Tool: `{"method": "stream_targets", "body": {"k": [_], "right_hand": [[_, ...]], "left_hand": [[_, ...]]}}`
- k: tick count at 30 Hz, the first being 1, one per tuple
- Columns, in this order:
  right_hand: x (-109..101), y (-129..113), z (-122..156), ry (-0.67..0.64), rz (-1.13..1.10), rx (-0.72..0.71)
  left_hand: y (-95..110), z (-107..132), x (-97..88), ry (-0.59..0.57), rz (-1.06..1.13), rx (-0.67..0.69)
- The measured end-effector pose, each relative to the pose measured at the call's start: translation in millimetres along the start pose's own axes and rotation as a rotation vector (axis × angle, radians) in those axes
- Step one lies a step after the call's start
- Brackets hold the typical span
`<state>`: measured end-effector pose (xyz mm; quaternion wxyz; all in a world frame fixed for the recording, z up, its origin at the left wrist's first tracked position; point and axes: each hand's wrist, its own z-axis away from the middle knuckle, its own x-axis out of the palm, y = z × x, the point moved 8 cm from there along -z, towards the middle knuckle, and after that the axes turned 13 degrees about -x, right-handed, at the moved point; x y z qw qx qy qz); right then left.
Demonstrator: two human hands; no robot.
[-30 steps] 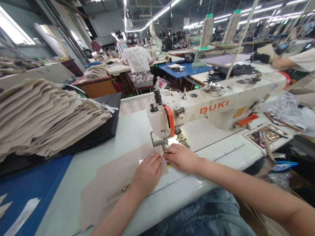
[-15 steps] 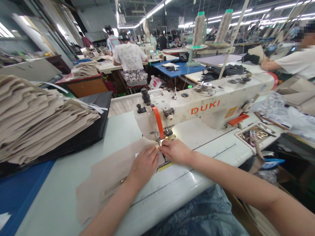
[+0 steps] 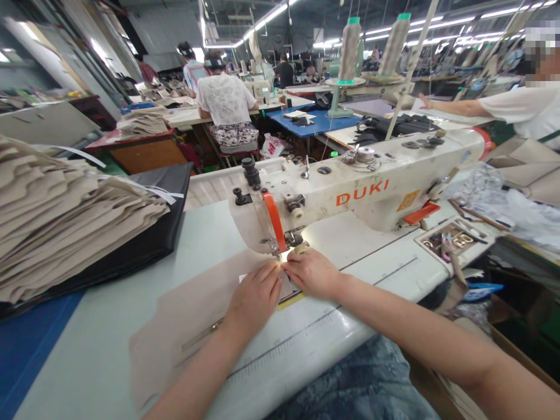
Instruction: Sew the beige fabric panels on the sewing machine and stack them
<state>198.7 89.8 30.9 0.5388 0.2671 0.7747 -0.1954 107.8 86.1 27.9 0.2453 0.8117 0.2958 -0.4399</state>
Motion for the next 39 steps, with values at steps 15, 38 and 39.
{"method": "stream_targets", "body": {"k": [15, 38, 39], "right_hand": [[2.8, 3.2, -0.6, 0.025, -0.005, 0.015], [0.2, 2.0, 1.2, 0.007, -0.009, 0.051], [-0.1, 1.9, 1.7, 0.013, -0.009, 0.049]], "left_hand": [[-1.4, -2.8, -2.2, 0.046, 0.030, -0.001], [-25.3, -14.1, 14.5, -0.127, 0.034, -0.145], [-25.7, -14.3, 14.7, -0.130, 0.042, -0.152]]}}
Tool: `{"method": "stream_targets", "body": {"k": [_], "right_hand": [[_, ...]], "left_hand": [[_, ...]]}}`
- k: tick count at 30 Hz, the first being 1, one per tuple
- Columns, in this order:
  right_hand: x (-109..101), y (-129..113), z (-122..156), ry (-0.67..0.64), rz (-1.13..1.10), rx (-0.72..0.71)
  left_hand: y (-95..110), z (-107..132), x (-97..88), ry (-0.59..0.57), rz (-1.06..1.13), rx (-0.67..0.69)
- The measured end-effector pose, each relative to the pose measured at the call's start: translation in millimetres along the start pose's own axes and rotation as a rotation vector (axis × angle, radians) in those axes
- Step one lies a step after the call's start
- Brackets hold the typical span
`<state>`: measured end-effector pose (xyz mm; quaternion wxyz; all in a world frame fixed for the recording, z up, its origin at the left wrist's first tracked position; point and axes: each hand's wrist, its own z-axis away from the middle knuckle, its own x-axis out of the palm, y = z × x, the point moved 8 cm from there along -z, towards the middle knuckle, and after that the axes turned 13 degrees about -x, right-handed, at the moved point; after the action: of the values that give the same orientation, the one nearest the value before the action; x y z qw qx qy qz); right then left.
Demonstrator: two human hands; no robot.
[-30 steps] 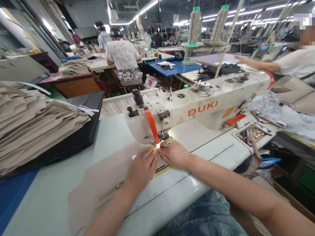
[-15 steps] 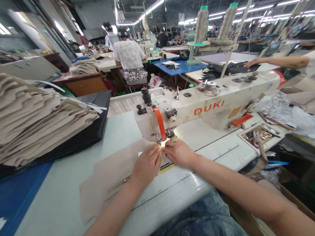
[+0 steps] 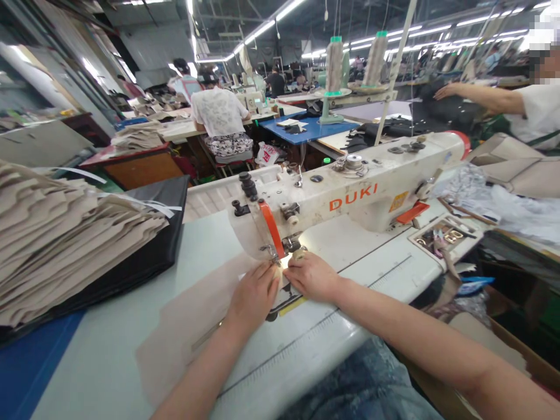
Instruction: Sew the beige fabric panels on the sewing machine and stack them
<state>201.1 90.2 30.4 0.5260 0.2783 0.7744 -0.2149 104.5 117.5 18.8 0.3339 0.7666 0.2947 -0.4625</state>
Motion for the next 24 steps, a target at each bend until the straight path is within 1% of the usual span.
{"method": "stream_targets", "body": {"k": [2, 4, 6, 9, 10, 11, 12, 13, 15, 16, 17, 18, 19, 21, 23, 24], "right_hand": [[-0.8, -1.5, 1.4, 0.018, -0.001, -0.014], [-2.6, -5.0, 3.4, 0.050, -0.003, -0.039], [-5.2, -9.7, 5.7, 0.095, -0.011, -0.073], [-8.3, -16.0, 8.6, 0.164, -0.039, -0.137], [-8.9, -17.6, 9.2, 0.180, -0.051, -0.158], [-9.5, -18.8, 9.6, 0.192, -0.061, -0.176], [-10.1, -20.0, 10.0, 0.199, -0.068, -0.192], [-10.8, -21.4, 10.4, 0.202, -0.070, -0.205], [-12.6, -25.6, 11.4, 0.188, -0.066, -0.233], [-13.6, -28.8, 11.9, 0.175, -0.062, -0.251], [-14.7, -32.8, 12.5, 0.162, -0.060, -0.272], [-16.2, -37.5, 13.0, 0.150, -0.060, -0.294], [-17.7, -42.6, 13.4, 0.141, -0.065, -0.316], [-20.7, -53.1, 13.8, 0.132, -0.097, -0.345], [-21.8, -62.1, 13.7, 0.128, -0.161, -0.352], [-21.3, -65.8, 13.3, 0.128, -0.195, -0.346]], "left_hand": [[-0.7, 3.0, -1.4, 0.008, 0.003, -0.007], [-0.6, 13.4, -5.8, 0.029, -0.012, 0.006], [0.7, 30.5, -11.8, 0.037, -0.031, 0.025], [5.7, 59.6, -24.1, 0.012, -0.058, 0.032], [8.2, 68.0, -31.7, 0.022, -0.078, 0.024], [10.6, 75.5, -42.5, 0.059, -0.104, 0.010], [12.0, 82.3, -56.8, 0.126, -0.133, -0.017], [11.7, 89.4, -74.2, 0.221, -0.158, -0.060], [4.0, 107.8, -109.7, 0.419, -0.182, -0.189], [-2.8, 119.1, -122.3, 0.478, -0.187, -0.255], [-9.7, 130.7, -128.4, 0.486, -0.199, -0.298], [-15.3, 142.5, -127.4, 0.440, -0.221, -0.303], [-19.1, 155.0, -120.2, 0.357, -0.252, -0.274], [-22.1, 185.9, -95.0, 0.157, -0.319, -0.164], [-25.4, 220.2, -74.1, 0.034, -0.355, -0.106], [-27.1, 235.1, -67.9, -0.007, -0.354, -0.090]]}}
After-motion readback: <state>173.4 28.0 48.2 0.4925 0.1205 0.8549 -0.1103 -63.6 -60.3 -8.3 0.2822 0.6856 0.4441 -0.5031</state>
